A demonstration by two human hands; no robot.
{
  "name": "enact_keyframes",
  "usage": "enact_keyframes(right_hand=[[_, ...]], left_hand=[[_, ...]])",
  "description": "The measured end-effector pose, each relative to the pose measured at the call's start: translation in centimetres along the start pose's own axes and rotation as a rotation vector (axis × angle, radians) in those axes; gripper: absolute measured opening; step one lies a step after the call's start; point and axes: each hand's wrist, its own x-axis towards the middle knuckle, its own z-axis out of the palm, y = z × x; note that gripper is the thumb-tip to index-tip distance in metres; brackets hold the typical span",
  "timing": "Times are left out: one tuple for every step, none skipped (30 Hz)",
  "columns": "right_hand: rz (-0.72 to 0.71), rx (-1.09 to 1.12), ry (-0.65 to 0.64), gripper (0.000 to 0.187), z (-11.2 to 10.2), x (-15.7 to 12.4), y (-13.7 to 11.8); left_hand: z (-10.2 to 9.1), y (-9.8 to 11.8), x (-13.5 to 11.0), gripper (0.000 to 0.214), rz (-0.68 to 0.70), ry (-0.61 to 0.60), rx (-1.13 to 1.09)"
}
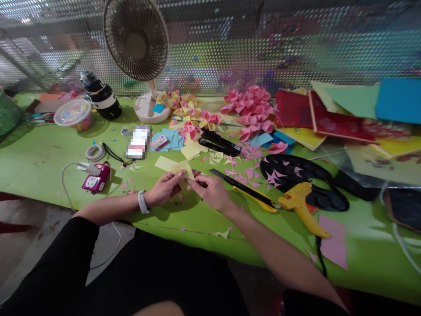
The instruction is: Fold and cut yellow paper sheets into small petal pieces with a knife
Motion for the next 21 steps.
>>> enact_keyframes(right_hand=[[-0.002, -0.006, 0.001, 0.058, 0.01, 0.00, 0.00], [-0.003, -0.010, 0.000, 0.058, 0.02, 0.00, -0.01], [-0.005, -0.012, 0.001, 0.058, 0.03, 0.00, -0.04], [-0.006, -0.014, 0.001, 0.058, 0.03, -0.01, -0.09], [-0.008, -0.017, 0.002, 0.058, 0.04, -0.01, -0.15], [-0.012, -0.022, 0.003, 0.058, 0.03, -0.02, -0.22], [-0.017, -0.029, 0.005, 0.059, 0.03, -0.03, -0.31], [-0.021, -0.034, 0.006, 0.059, 0.03, -0.02, -0.38], [-0.024, -0.037, 0.004, 0.060, 0.02, -0.01, -0.45], [-0.024, -0.035, 0.001, 0.060, 0.02, 0.00, -0.50], [-0.023, -0.032, -0.002, 0.060, 0.02, 0.02, -0.53], [-0.021, -0.030, -0.002, 0.060, 0.03, 0.04, -0.53], [-0.019, -0.029, -0.002, 0.060, 0.03, 0.06, -0.50], [-0.018, -0.029, 0.000, 0.059, 0.04, 0.07, -0.44], [-0.016, -0.030, 0.002, 0.059, 0.05, 0.08, -0.37], [-0.014, -0.032, 0.002, 0.058, 0.06, 0.08, -0.28], [-0.011, -0.033, -0.001, 0.058, 0.06, 0.07, -0.20], [-0.010, -0.034, -0.001, 0.058, 0.07, 0.06, -0.12], [-0.009, -0.033, 0.000, 0.058, 0.08, 0.05, -0.06], [-0.008, -0.031, 0.003, 0.058, 0.08, 0.04, -0.02], [-0.007, -0.028, 0.003, 0.057, 0.09, 0.03, 0.00]], left_hand=[[0.02, 0.01, -0.01, 0.057, 0.001, 0.003, 0.000], [0.03, 0.02, -0.02, 0.057, 0.002, 0.005, 0.001], [0.04, 0.04, -0.03, 0.057, 0.003, 0.006, 0.001], [0.04, 0.05, -0.04, 0.056, 0.006, 0.005, -0.001], [0.04, 0.06, -0.05, 0.054, 0.009, 0.002, -0.004], [0.04, 0.06, -0.05, 0.053, 0.011, -0.002, -0.008], [0.03, 0.06, -0.06, 0.053, 0.012, -0.005, -0.011], [0.02, 0.05, -0.05, 0.053, 0.012, -0.006, -0.012], [0.00, 0.03, -0.04, 0.053, 0.009, -0.006, -0.013], [-0.04, 0.00, -0.03, 0.054, 0.006, -0.005, -0.012], [-0.08, -0.04, -0.02, 0.054, 0.006, -0.001, -0.011], [-0.13, -0.09, -0.01, 0.055, 0.007, 0.004, -0.009], [-0.18, -0.13, 0.00, 0.055, 0.006, 0.007, -0.005], [-0.23, -0.16, 0.00, 0.055, 0.005, 0.010, -0.002], [-0.26, -0.19, 0.01, 0.055, 0.004, 0.011, 0.001], [-0.27, -0.20, 0.01, 0.055, 0.005, 0.010, 0.002], [-0.27, -0.21, 0.01, 0.055, 0.005, 0.005, 0.001], [-0.25, -0.20, 0.02, 0.055, 0.006, 0.000, -0.002], [-0.21, -0.19, 0.02, 0.054, 0.009, -0.004, -0.006], [-0.18, -0.18, 0.02, 0.054, 0.011, -0.007, -0.009], [-0.14, -0.16, 0.02, 0.055, 0.008, -0.007, -0.009]])
